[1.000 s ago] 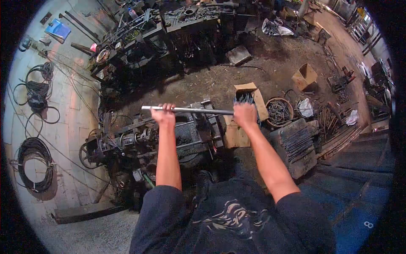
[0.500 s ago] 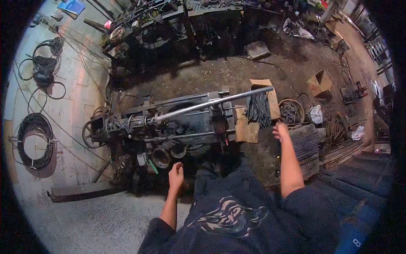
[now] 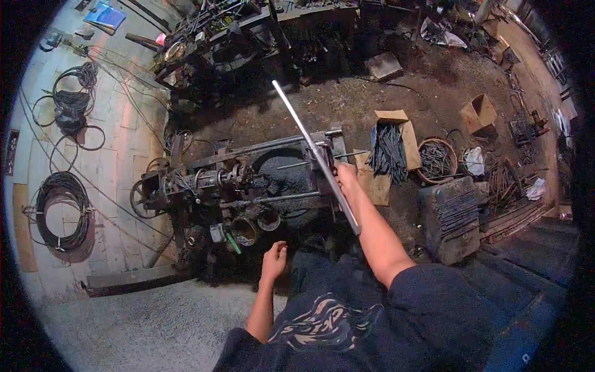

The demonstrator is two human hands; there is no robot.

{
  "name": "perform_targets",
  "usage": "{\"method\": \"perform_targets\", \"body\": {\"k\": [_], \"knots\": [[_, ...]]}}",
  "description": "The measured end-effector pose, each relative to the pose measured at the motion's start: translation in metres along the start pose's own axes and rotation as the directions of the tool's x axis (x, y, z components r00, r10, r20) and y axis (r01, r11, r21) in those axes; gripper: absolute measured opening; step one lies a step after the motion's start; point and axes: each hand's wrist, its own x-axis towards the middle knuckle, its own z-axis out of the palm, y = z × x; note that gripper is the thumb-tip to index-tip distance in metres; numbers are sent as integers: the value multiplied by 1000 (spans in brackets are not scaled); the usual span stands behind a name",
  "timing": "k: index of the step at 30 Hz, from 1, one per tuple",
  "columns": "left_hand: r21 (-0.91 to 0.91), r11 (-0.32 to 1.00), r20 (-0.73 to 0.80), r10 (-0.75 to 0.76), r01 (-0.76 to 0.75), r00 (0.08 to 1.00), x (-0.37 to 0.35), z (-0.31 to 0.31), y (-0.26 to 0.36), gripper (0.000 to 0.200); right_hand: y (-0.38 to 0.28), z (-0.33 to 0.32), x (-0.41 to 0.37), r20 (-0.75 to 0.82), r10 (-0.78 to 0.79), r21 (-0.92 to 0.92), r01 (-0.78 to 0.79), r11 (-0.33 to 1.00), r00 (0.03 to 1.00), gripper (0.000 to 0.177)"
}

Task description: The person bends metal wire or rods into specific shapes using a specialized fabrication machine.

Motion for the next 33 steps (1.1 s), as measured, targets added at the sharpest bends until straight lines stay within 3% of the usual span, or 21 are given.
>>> {"method": "perform_targets", "body": {"k": [2,3,5,7,9,11,12,13,15,17,18,21,22,23,24,25,27,30,32,33], "knots": [[8,997,-5,-76,76,997,-10,2,-5,29,0,2,4,-12,101,310,-93,946,995,13],[7,997,-11,-81,81,997,-14,4,-8,29,0,8,4,-29,70,257,-61,964,997,11],[7,993,-1,-114,114,993,-21,5,-15,29,9,20,14,-194,-107,242,153,958,975,13],[26,993,-3,-112,112,994,-23,5,-20,29,32,25,43,-215,-35,381,117,917,976,14],[-9,991,-19,-134,134,991,-23,9,-21,29,28,17,43,-223,-19,384,106,917,975,13],[14,994,-21,-104,104,994,-23,9,-16,29,-1,1,15,-188,246,668,-60,742,951,22],[16,995,-18,-102,102,995,-22,9,-15,29,-3,0,16,-250,187,742,64,668,950,21],[18,995,-14,-94,95,995,-19,9,-13,29,-4,-11,13,-206,193,759,32,651,959,21],[4,994,-4,-114,114,994,-16,11,-13,29,-10,-20,13,-40,203,782,-96,616,978,36],[-16,990,6,-137,137,991,-12,17,-10,28,2,-22,40,-11,147,724,-94,683,989,34],[37,994,8,-103,103,995,-13,17,-8,29,1,-17,45,-131,150,671,-24,741,980,30],[41,997,22,-65,65,998,-7,20,-3,30,-6,-55,66,-269,235,791,75,607,934,27],[-11,997,7,-81,81,997,-8,21,-3,30,-28,-73,62,-401,364,789,115,603,841,29],[-5,997,21,-76,76,997,-10,21,-3,30,-37,-98,61,-506,253,660,181,729,825,28],[4,994,28,-110,110,993,-10,22,2,30,-30,-125,80,-479,160,631,212,746,863,29],[11,989,32,-148,147,989,-11,25,4,29,-7,-156,131,-596,-50,376,333,864,802,30],[2,992,10,-129,129,992,-14,34,-9,29,-60,-187,103,-573,20,269,164,949,819,34],[41,992,38,-122,120,992,-17,44,1,29,-74,-223,135,-643,-52,133,177,975,764,39],[49,984,54,-171,169,984,-18,53,9,28,-78,-245,137,-462,-17,182,113,977,887,42],[52,982,63,-183,180,981,-20,57,8,28,-72,-253,127,-465,-4,180,99,979,886,42]]}}
